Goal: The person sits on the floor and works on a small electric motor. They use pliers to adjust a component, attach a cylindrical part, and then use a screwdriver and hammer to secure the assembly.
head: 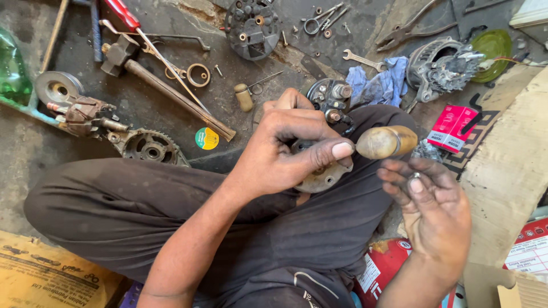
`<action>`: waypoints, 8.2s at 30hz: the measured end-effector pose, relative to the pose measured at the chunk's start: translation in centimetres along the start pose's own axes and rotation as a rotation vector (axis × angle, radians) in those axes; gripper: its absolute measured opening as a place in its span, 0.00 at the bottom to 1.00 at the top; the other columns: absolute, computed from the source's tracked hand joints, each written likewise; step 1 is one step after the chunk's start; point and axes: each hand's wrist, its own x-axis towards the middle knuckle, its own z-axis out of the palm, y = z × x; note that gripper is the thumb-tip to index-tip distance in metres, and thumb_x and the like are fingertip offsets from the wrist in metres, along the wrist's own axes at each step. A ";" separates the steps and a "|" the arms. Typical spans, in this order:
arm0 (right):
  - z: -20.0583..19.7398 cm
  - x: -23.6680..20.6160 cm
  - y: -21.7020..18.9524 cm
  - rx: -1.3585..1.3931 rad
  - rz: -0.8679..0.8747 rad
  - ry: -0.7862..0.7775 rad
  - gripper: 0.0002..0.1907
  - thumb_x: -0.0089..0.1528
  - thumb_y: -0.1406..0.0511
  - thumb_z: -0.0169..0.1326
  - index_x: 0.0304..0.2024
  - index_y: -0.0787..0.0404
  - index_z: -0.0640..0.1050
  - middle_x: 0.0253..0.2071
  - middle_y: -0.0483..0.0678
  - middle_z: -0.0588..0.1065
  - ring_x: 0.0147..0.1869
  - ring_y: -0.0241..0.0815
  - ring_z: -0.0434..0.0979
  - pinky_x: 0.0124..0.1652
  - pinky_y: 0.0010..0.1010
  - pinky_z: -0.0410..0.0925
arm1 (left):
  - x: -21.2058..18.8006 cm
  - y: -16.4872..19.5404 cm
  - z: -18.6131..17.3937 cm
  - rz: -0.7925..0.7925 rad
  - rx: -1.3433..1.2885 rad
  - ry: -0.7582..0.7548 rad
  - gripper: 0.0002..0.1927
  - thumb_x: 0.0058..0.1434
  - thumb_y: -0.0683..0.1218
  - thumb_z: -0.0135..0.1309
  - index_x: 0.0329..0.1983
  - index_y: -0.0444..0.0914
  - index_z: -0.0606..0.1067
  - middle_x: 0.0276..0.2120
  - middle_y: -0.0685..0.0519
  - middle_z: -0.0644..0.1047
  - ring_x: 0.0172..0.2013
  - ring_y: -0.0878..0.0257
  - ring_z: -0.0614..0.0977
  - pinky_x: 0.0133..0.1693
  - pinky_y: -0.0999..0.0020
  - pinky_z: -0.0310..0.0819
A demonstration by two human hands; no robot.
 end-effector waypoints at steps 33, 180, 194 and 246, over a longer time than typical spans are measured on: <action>13.7 -3.6 -3.9 -1.133 -0.752 -0.193 0.13 0.56 0.76 0.65 0.43 0.66 0.81 0.43 0.52 0.78 0.43 0.42 0.81 0.43 0.29 0.73 | -0.5 -0.2 0.1 0.052 0.002 0.069 0.10 0.63 0.53 0.64 0.36 0.42 0.85 0.26 0.59 0.81 0.35 0.65 0.71 0.42 0.68 0.64; -19.7 -6.6 -5.8 -0.317 -0.964 0.261 0.20 0.79 0.64 0.38 0.46 0.79 0.73 0.41 0.63 0.72 0.42 0.53 0.74 0.45 0.36 0.69 | -1.1 -0.6 0.8 0.106 -0.232 -0.061 0.17 0.71 0.51 0.56 0.33 0.35 0.83 0.26 0.56 0.82 0.28 0.72 0.81 0.33 0.74 0.74; 9.6 -11.3 -11.3 -0.739 -1.052 -0.153 0.12 0.87 0.65 0.39 0.54 0.71 0.64 0.43 0.64 0.77 0.40 0.49 0.81 0.43 0.31 0.75 | -1.7 -0.4 0.7 0.102 -0.003 0.020 0.19 0.69 0.56 0.56 0.29 0.41 0.83 0.24 0.59 0.80 0.32 0.70 0.74 0.43 0.70 0.67; 15.4 -10.1 -12.6 -0.343 -1.032 -0.172 0.18 0.67 0.66 0.64 0.56 0.65 0.76 0.43 0.59 0.78 0.38 0.41 0.81 0.36 0.24 0.75 | -1.3 0.8 1.0 0.058 -0.043 -0.052 0.18 0.71 0.51 0.54 0.29 0.36 0.81 0.25 0.56 0.79 0.34 0.67 0.71 0.45 0.68 0.63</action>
